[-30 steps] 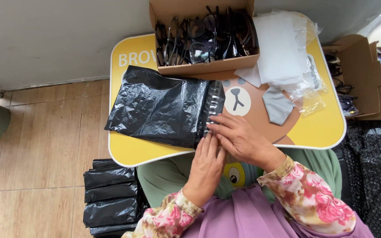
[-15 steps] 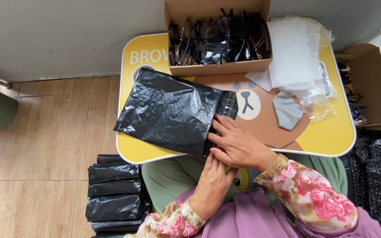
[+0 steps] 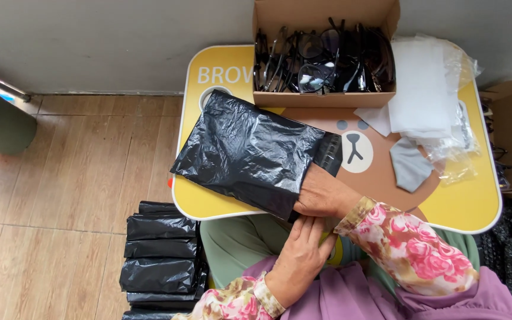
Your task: Wrapping a pair of sunglasses in bubble wrap and placing them into a black shipping bag.
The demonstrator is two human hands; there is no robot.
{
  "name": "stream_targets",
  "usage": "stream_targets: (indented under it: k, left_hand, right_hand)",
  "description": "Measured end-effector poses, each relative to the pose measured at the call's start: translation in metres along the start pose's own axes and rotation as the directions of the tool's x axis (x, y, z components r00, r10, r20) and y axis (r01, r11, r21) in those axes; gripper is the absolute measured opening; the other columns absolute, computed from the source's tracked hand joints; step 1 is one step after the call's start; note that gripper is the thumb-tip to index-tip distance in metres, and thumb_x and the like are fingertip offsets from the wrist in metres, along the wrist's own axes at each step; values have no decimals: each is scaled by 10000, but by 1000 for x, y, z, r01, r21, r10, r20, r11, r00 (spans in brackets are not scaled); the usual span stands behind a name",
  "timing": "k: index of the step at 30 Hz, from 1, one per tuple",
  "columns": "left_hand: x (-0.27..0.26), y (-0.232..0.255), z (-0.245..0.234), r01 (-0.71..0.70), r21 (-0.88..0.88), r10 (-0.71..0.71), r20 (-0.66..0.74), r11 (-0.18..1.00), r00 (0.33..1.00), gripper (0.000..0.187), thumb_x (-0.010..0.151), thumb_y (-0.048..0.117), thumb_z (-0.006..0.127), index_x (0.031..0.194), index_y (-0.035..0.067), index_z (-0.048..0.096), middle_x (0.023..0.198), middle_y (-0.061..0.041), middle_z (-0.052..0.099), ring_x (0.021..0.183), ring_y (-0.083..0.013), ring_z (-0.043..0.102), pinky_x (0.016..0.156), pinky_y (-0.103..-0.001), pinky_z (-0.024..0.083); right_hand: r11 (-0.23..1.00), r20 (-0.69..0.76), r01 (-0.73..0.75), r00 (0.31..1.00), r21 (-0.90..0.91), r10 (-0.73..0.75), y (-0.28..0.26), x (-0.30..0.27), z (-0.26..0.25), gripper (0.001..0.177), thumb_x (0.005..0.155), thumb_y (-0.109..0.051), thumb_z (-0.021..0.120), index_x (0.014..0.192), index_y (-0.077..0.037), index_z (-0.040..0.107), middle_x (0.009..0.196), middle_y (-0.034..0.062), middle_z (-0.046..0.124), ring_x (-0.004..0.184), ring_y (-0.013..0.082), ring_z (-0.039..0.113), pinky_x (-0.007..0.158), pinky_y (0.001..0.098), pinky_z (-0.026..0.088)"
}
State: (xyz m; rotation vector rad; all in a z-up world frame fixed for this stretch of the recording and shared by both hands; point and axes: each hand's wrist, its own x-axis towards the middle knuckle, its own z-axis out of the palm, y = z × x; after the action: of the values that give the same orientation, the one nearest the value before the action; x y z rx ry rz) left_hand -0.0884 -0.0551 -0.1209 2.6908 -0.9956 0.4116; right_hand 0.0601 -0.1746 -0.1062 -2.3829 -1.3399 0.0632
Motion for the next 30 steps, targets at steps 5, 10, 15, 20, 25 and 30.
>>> stream_targets:
  k: [5, 10, 15, 20, 25, 30]
  left_hand:
    - [5, -5, -6, -8, -72, 1, -102, 997, 995, 182, 990, 35, 527, 1107, 9, 665, 1289, -350, 583, 1233, -470, 572, 1155, -549, 414]
    - [3, -9, -4, -8, -104, -6, -141, 995, 990, 166, 1021, 47, 538, 1097, 18, 683, 1298, -352, 596, 1220, -480, 595, 1145, -559, 434]
    - [10, -17, -15, -41, -256, -19, -225, 966, 974, 78, 1021, -13, 585, 1040, -29, 659, 1210, -356, 586, 1126, -488, 584, 1038, -562, 481]
    - [6, -21, -10, -45, -287, -26, -238, 957, 971, 45, 1029, 16, 633, 1044, -18, 660, 1248, -337, 593, 1170, -482, 585, 1019, -537, 495]
    - [-9, -28, -15, -47, -355, -8, -152, 934, 988, 110, 1027, 35, 602, 1124, 21, 651, 1358, -307, 554, 1257, -467, 550, 1097, -531, 472]
    - [-5, -51, -74, -280, -422, 155, -306, 862, 939, 134, 1099, 124, 604, 1153, 50, 701, 1262, -160, 726, 1229, -344, 713, 1093, -464, 490]
  right_hand:
    - [1000, 4, 2, 1000, 16, -2, 13, 15, 3, 223, 844, -210, 502, 663, -79, 491, 716, 124, 560, 772, 318, 487, 862, 461, 375]
    - [999, 14, 7, 1000, 39, -7, 28, 28, 10, 162, 813, -191, 519, 707, -69, 510, 768, 140, 581, 799, 338, 502, 871, 471, 389]
    - [999, 13, -6, 1000, 53, 5, 43, 38, 13, 117, 783, -171, 536, 751, -59, 529, 820, 157, 601, 826, 357, 517, 879, 480, 403]
    - [996, 22, -29, 999, 81, 28, 37, 34, 12, 111, 752, -151, 553, 794, -49, 548, 872, 174, 621, 853, 376, 533, 888, 490, 417]
    - [993, 30, -46, 999, 111, 43, 33, 29, 15, 148, 722, -131, 571, 838, -39, 566, 924, 190, 641, 880, 396, 548, 897, 500, 431]
    - [988, 39, -84, 996, 133, 80, 31, 9, 14, 207, 692, -112, 588, 881, -28, 585, 975, 207, 661, 907, 415, 563, 905, 509, 446]
